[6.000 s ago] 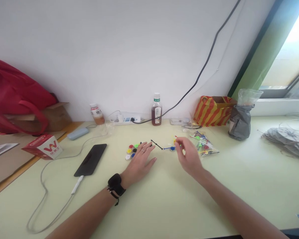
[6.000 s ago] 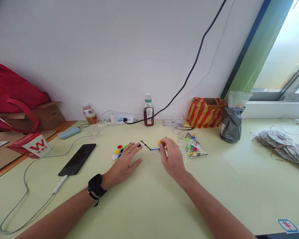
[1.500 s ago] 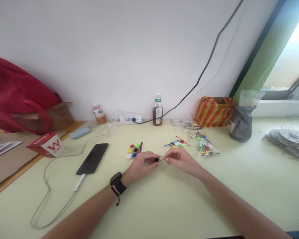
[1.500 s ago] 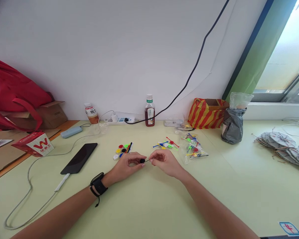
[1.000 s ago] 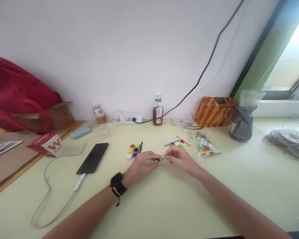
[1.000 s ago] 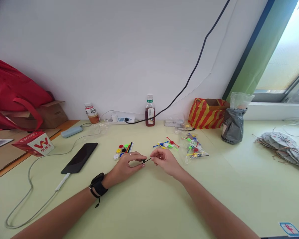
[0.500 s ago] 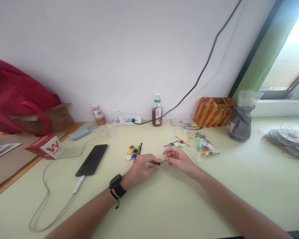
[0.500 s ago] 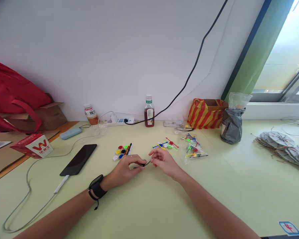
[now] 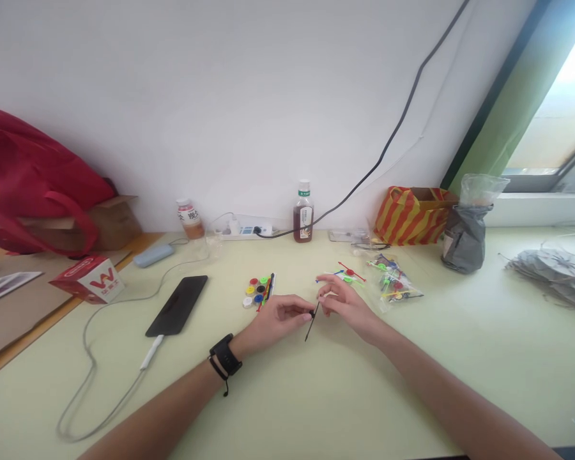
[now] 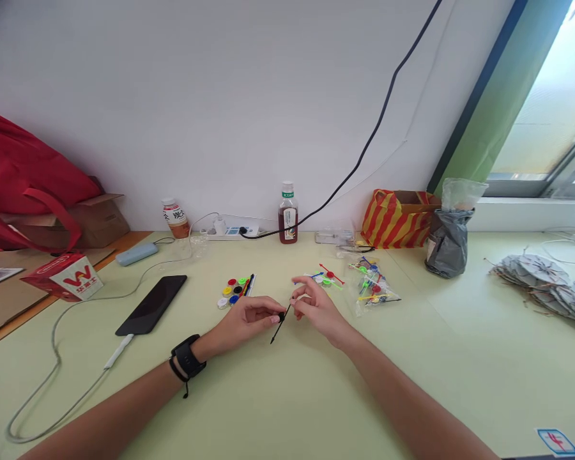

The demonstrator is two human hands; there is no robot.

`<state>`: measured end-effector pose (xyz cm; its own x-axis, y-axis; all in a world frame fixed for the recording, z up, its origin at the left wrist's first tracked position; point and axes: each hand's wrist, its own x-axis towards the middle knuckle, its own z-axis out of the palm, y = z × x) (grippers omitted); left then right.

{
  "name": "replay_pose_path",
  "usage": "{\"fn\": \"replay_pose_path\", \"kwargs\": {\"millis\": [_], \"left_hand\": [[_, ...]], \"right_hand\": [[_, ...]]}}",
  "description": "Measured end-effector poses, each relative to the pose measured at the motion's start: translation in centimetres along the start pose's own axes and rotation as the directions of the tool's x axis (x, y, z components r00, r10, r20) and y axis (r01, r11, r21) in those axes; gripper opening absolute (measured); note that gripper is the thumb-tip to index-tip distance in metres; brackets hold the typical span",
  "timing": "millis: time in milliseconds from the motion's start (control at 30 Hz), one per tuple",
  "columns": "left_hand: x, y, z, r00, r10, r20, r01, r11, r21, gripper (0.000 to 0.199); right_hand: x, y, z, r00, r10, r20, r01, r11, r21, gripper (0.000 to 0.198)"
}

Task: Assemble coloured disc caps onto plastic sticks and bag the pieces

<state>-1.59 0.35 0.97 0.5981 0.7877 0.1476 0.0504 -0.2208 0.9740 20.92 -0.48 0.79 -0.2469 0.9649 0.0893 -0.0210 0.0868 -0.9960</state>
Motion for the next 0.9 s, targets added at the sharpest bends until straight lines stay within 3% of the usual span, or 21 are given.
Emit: {"fn": "replay_pose_path", "kwargs": {"millis": [100,200,267,400,467,533,633,767,900], "left_hand": [[0.3,-0.4,-0.4,0.996,-0.026,-0.080,0.021,0.998,-0.063,0.034],[0.5,-0.7,-0.8,0.990,-0.027,-0.137,0.014,0.995,-0.096,0.029],[0.6,-0.7,-0.9,0.989,-0.026,-0.142,0.011,0.994,-0.104,0.029],[0.5,-0.5,-1.0,0.990,-0.023,-0.139,0.008,0.995,-0.101,0.031],[0.5,-0.4,-1.0,0.988,-0.022,-0.154,0.008,0.996,-0.088,0.032],[0.5,-0.5,-1.1,0.985,-0.024,-0.171,0.011,0.997,-0.076,0.032],[0.6,-0.4,-1.1,0.982,-0.027,-0.188,0.015,0.998,-0.067,0.033],[0.6,-0.3,-1.1,0.982,-0.022,-0.190,0.010,0.998,-0.061,0.033],[0.6,-0.4,-1.1,0.978,-0.024,-0.206,0.013,0.999,-0.053,0.034]], "right_hand": [[-0.1,0.3,0.0,0.988,-0.124,-0.089,0.109,0.981,-0.159,0.053],[-0.4,0.1,-0.1,0.962,-0.268,-0.055,0.229,0.899,-0.373,0.038],[-0.6,-0.2,-0.1,0.949,-0.314,-0.015,0.279,0.864,-0.419,0.043],[-1.0,-0.5,0.1,0.954,-0.297,-0.040,0.265,0.897,-0.353,0.062],[-1.1,-0.7,0.2,0.969,-0.245,-0.013,0.229,0.921,-0.316,0.047],[-1.0,-0.8,0.2,0.979,-0.179,0.100,0.200,0.939,-0.280,0.027],[-0.8,-1.1,0.1,0.967,-0.169,0.191,0.211,0.952,-0.223,0.055],[-0.3,-1.0,-0.2,0.973,-0.205,0.110,0.229,0.924,-0.307,0.056],[0.7,-0.1,-1.3,0.959,-0.283,0.003,0.246,0.827,-0.505,0.039]]}}
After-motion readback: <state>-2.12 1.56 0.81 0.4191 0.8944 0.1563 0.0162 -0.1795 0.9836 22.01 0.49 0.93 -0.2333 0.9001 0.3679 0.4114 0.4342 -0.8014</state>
